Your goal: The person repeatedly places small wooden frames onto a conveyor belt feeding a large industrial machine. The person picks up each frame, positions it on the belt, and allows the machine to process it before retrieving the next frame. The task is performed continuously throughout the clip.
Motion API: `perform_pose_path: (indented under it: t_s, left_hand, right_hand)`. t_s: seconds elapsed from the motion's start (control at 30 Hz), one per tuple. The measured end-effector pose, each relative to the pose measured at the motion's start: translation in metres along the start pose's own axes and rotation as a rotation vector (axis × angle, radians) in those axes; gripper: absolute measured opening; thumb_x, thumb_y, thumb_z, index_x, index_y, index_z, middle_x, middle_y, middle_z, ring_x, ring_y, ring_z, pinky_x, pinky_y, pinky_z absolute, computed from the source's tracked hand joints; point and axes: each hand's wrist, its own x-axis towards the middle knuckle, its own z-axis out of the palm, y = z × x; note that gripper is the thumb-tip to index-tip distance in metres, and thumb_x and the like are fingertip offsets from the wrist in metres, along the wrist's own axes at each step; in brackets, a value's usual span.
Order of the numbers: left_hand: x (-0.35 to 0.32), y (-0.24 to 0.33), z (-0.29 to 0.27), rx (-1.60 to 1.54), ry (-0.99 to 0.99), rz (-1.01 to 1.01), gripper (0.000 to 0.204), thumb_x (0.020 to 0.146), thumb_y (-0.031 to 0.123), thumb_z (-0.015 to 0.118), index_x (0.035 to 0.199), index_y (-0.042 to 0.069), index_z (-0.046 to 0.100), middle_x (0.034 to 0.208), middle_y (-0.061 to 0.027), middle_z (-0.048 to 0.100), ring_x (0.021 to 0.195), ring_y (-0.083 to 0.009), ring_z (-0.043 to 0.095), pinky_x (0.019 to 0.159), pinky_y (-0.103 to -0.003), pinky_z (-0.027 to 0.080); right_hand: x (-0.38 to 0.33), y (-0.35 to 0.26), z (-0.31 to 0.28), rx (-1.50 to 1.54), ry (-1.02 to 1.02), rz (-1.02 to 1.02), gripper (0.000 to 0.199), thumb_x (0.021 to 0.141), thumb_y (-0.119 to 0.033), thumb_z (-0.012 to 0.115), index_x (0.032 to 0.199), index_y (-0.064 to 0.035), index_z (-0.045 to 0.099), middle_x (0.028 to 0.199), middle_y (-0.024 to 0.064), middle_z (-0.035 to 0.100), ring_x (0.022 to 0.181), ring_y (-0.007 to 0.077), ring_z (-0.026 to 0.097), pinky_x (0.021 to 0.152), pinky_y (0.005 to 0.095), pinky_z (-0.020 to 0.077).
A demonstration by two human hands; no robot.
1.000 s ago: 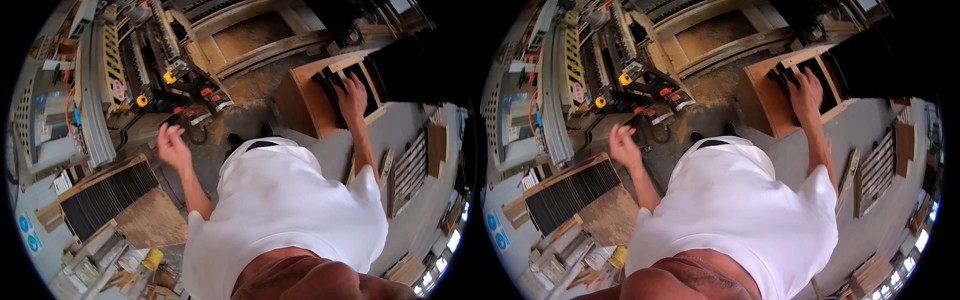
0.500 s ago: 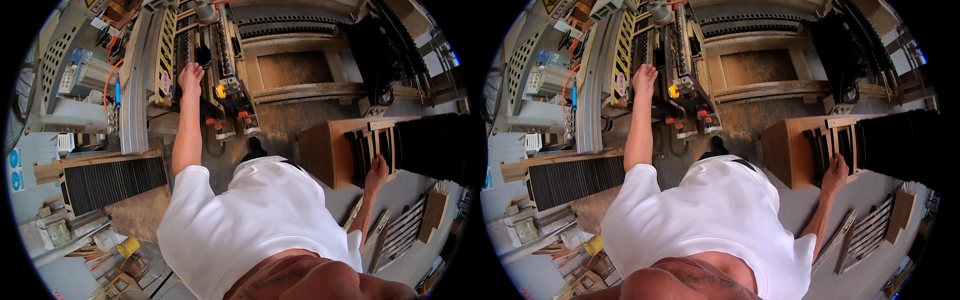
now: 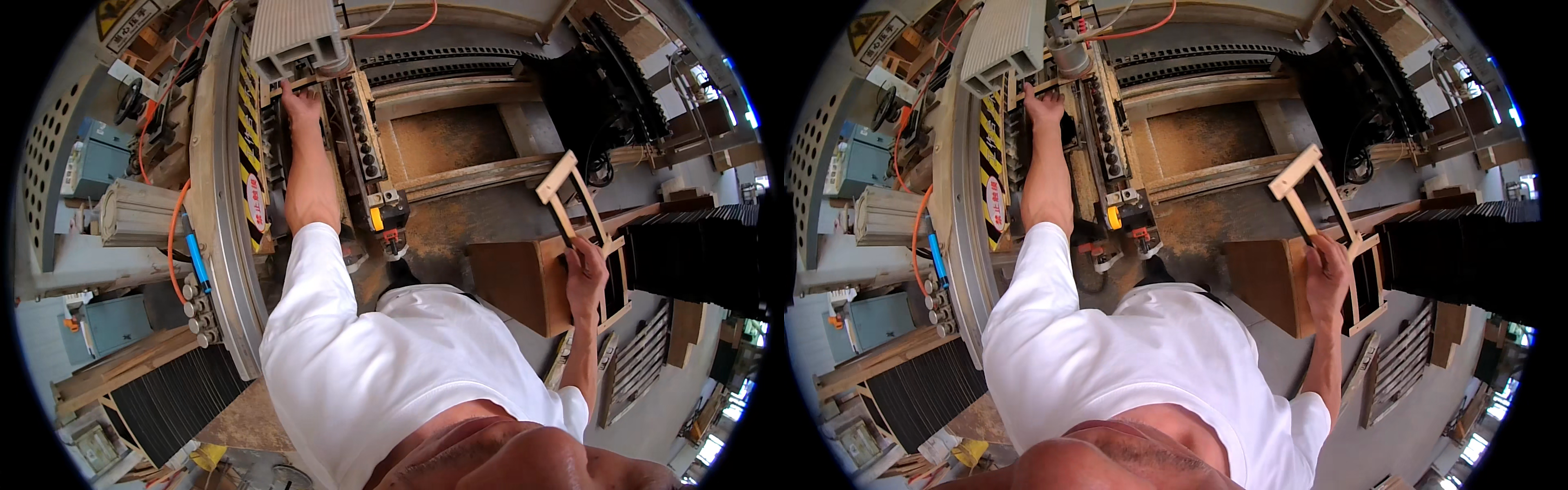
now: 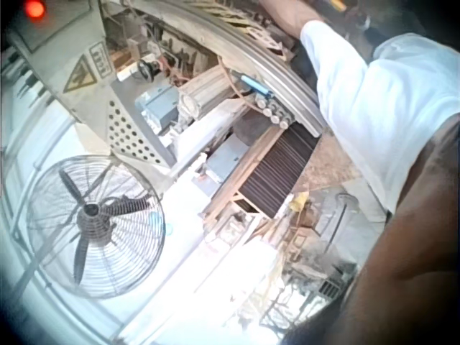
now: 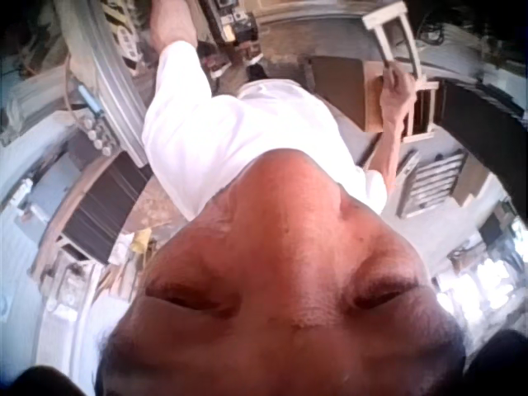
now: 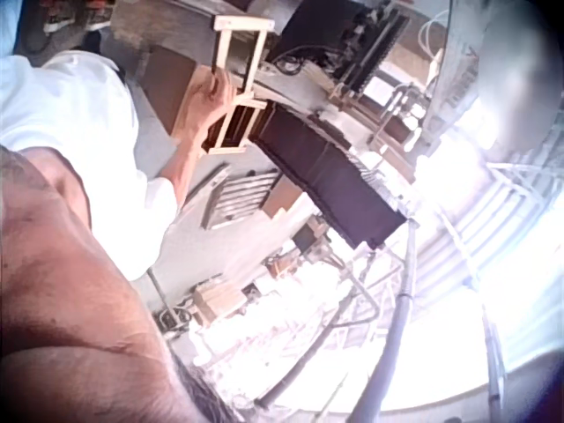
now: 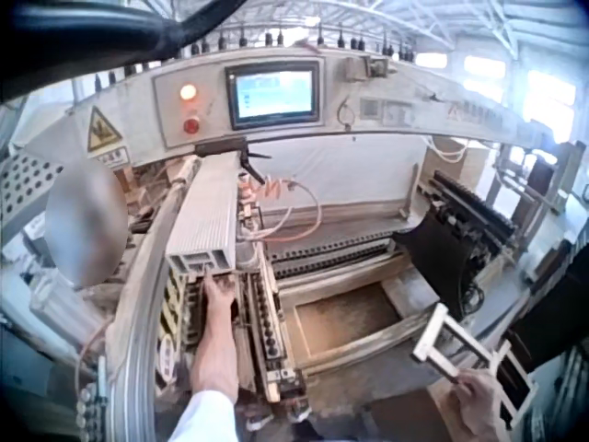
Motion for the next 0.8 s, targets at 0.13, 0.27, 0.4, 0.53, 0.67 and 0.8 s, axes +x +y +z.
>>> perform_pose_path:
  t_s: [0.13,0.27,0.4,0.53,0.67,0.8]
  left_hand:
    - [-0.009,-0.006,-0.002,-0.152,0.053,-0.025,0.086,0.089,0.040,0.061,0.146,0.004,0.008,0.152,-0.0153,0.006,0.141,-0.0346,0.008,0.115,-0.051,0.012]
    - [-0.092,-0.012,-0.008,-0.076,0.010,-0.040,0.049,0.090,0.027,0.060,0.129,0.003,0.041,0.130,-0.0140,0.035,0.122,-0.0304,0.036,0.109,-0.050,0.026]
    - [-0.218,-0.018,-0.047,-0.001,-0.046,-0.126,0.023,0.093,0.016,0.055,0.115,0.007,0.056,0.108,-0.0057,0.055,0.110,-0.0232,0.051,0.098,-0.043,0.042]
    - [-0.345,-0.017,-0.082,-0.014,-0.017,-0.206,0.023,0.093,0.013,0.055,0.115,0.007,0.057,0.109,-0.0060,0.058,0.111,-0.0247,0.055,0.094,-0.039,0.047]
    - [-0.430,-0.014,-0.107,0.012,-0.025,-0.113,0.025,0.092,0.007,0.054,0.117,0.005,0.057,0.107,-0.0071,0.059,0.111,-0.0266,0.056,0.094,-0.038,0.048]
    - [-0.490,-0.015,-0.098,0.093,0.169,-0.069,0.026,0.090,0.008,0.057,0.116,0.004,0.057,0.104,-0.0071,0.060,0.108,-0.0273,0.059,0.091,-0.039,0.050]
  right_hand:
    - [0.039,-0.037,0.044,0.007,-0.108,-0.178,0.020,0.077,0.006,0.065,0.097,-0.0007,0.065,0.100,0.0113,0.066,0.088,0.0253,0.061,0.073,0.0313,0.0501]
    - [0.084,-0.073,0.103,0.027,-0.219,-0.407,0.020,0.074,0.001,0.068,0.093,-0.0035,0.066,0.098,0.0101,0.067,0.087,0.0270,0.062,0.075,0.0330,0.0503]
    - [0.125,-0.100,0.189,0.039,-0.285,-0.710,0.015,0.075,-0.008,0.067,0.091,-0.0071,0.067,0.093,0.0069,0.068,0.085,0.0271,0.060,0.077,0.0370,0.0490]
    - [0.151,-0.138,0.286,0.150,-0.381,-0.964,0.017,0.075,-0.010,0.066,0.092,-0.0067,0.067,0.089,0.0073,0.066,0.084,0.0276,0.059,0.076,0.0388,0.0478]
    - [0.162,-0.171,0.379,0.126,-0.429,-1.142,0.023,0.076,-0.009,0.063,0.099,-0.0092,0.066,0.091,0.0081,0.067,0.086,0.0289,0.058,0.076,0.0407,0.0459]
    - [0.173,-0.187,0.435,-0.128,-0.479,-1.203,0.038,0.077,-0.006,0.059,0.114,-0.0126,0.062,0.105,0.0087,0.066,0.096,0.0275,0.058,0.084,0.0405,0.0437]
